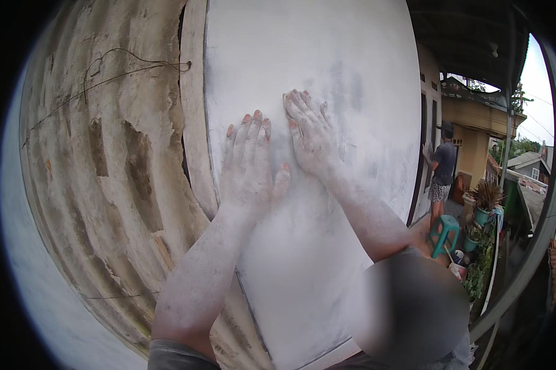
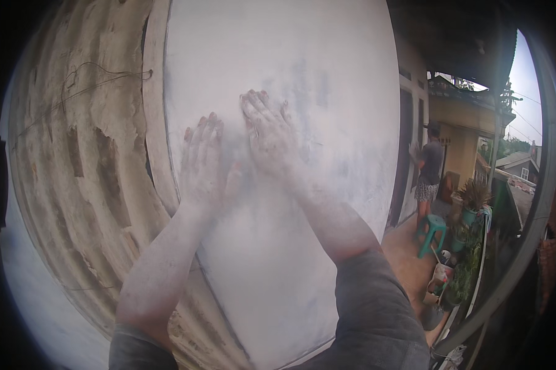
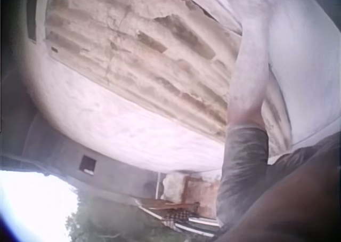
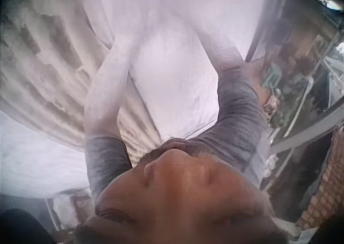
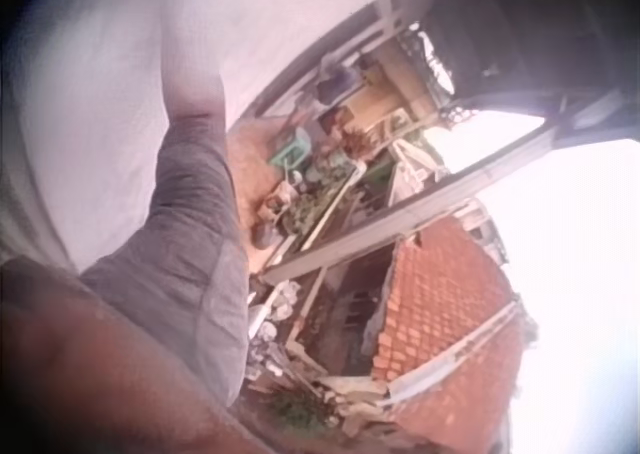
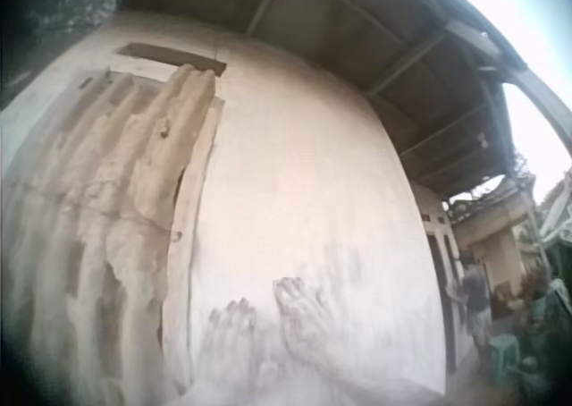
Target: The person smooths a white plastered wall surface using both hands, rubbing and pressing the material to even out the texture. The camera is mounted on the head, providing a first-person view of the hands working on the wall.
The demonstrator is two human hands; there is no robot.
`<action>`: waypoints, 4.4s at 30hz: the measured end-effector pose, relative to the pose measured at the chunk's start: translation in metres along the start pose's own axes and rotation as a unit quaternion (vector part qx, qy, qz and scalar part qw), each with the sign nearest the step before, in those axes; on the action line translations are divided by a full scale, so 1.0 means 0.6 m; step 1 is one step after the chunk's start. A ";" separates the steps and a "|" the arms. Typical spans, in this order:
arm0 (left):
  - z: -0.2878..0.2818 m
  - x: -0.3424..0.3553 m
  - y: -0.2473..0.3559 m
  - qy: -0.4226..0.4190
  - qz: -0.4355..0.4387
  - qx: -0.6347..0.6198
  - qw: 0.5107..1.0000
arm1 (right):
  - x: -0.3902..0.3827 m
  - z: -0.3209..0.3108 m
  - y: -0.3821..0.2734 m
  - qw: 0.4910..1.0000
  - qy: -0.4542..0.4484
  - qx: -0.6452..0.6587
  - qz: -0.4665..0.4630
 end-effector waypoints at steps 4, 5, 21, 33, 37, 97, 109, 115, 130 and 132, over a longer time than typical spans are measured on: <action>-0.002 -0.004 0.004 0.018 -0.019 -0.044 0.999 | 0.169 0.009 0.021 0.998 0.062 -0.011 0.003; -0.004 -0.001 0.002 0.031 -0.018 -0.057 0.998 | 0.176 0.010 0.020 0.994 0.110 0.002 -0.021; -0.004 -0.001 -0.001 0.050 -0.026 -0.069 0.996 | 0.127 0.048 -0.007 0.993 0.117 -0.021 -0.027; 0.013 -0.006 -0.012 0.084 -0.007 -0.099 0.991 | 0.229 0.019 -0.025 0.995 0.096 0.020 -0.022; 0.010 -0.010 -0.015 0.137 -0.018 -0.130 0.982 | 0.028 0.040 -0.097 0.999 0.029 0.017 -0.023; -0.086 -0.056 -0.076 0.120 -0.314 -0.778 0.531 | -0.121 0.094 -0.216 0.994 -0.077 0.043 -0.070; -0.076 -0.069 -0.077 0.121 -0.263 -0.599 0.746 | -0.050 0.077 -0.194 0.995 -0.056 0.027 -0.075; -0.079 -0.068 -0.073 0.096 -0.233 -0.479 0.841 | 0.137 0.054 -0.120 0.992 0.039 0.020 -0.117; -0.084 -0.053 -0.036 0.053 -0.248 -0.365 0.896 | 0.199 0.022 -0.069 0.995 0.041 0.022 -0.090; -0.084 -0.048 -0.023 0.071 -0.261 -0.391 0.880 | 0.271 0.030 -0.055 0.994 0.088 0.000 -0.065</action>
Point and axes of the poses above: each hand's wrist, its own x-axis towards the middle knuckle, its own z-axis out of the palm, y = z × x, the point moved 2 cm from there along x, towards the middle knuckle, and after that the axes turned 9 degrees about x, right-handed, at the moved point
